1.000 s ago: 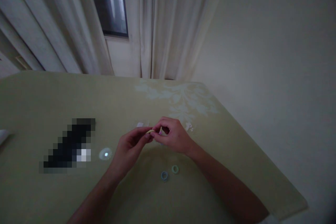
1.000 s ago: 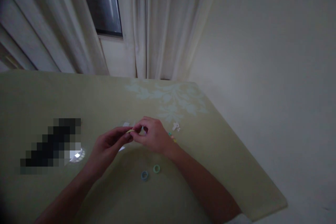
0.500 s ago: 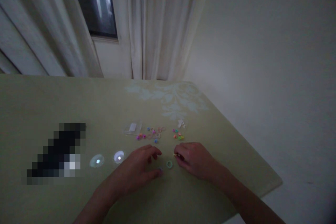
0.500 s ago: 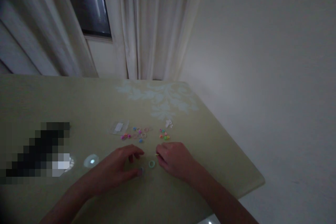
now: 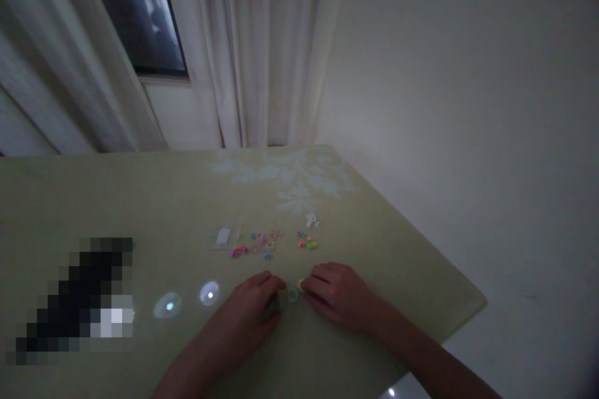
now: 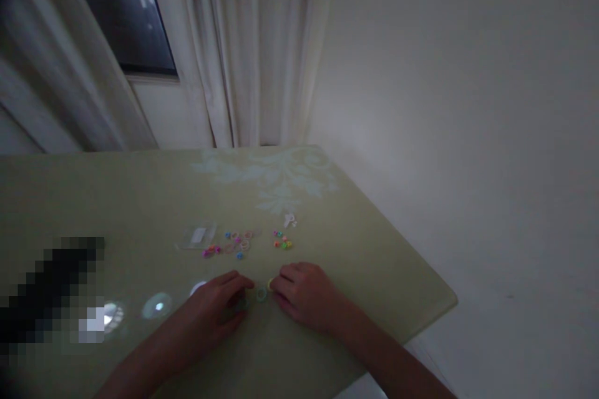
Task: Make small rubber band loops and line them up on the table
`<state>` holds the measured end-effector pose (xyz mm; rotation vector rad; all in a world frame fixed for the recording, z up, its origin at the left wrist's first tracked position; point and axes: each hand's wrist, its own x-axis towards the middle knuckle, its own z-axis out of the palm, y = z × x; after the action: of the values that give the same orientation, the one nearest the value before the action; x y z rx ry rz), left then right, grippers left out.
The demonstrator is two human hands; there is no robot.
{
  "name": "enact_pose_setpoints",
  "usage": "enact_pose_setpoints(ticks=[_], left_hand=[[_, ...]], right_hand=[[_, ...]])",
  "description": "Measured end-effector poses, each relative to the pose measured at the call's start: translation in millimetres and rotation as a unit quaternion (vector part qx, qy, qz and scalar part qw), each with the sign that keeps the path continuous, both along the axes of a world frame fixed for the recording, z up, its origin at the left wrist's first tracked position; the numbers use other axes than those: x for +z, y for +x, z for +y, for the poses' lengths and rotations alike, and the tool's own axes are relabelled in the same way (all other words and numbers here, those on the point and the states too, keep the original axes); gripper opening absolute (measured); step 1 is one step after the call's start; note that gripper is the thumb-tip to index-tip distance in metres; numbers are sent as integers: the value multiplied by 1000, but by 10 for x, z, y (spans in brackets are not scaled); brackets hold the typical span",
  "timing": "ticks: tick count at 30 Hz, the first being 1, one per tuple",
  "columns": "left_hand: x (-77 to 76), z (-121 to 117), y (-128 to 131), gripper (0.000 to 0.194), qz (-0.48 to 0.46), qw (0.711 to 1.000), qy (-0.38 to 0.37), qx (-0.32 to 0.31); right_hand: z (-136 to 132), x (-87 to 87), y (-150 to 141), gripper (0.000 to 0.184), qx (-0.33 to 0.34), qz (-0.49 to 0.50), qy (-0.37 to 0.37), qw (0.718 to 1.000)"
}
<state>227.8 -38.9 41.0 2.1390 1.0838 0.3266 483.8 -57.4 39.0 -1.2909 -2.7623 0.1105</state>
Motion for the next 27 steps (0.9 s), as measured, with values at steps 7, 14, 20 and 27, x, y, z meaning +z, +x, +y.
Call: enact_pose_setpoints(ticks=[7,14,20,27], left_hand=[[-18,30,-11,33,-2,1000,0,-1],[-91,40,-2,36,-8,1000,15,4],[-205,66,19,39,-40,999,29,-1],[-235,65,46,36,-58,998,18,-1]], right_hand=[[30,83,35,28,-57,96,-109,988],[160,165,-51,31,-58,95,-165,980],[191,189,-74,16,-39,94,-189,977],[168,188,-79,19,-47,118,-204,971]])
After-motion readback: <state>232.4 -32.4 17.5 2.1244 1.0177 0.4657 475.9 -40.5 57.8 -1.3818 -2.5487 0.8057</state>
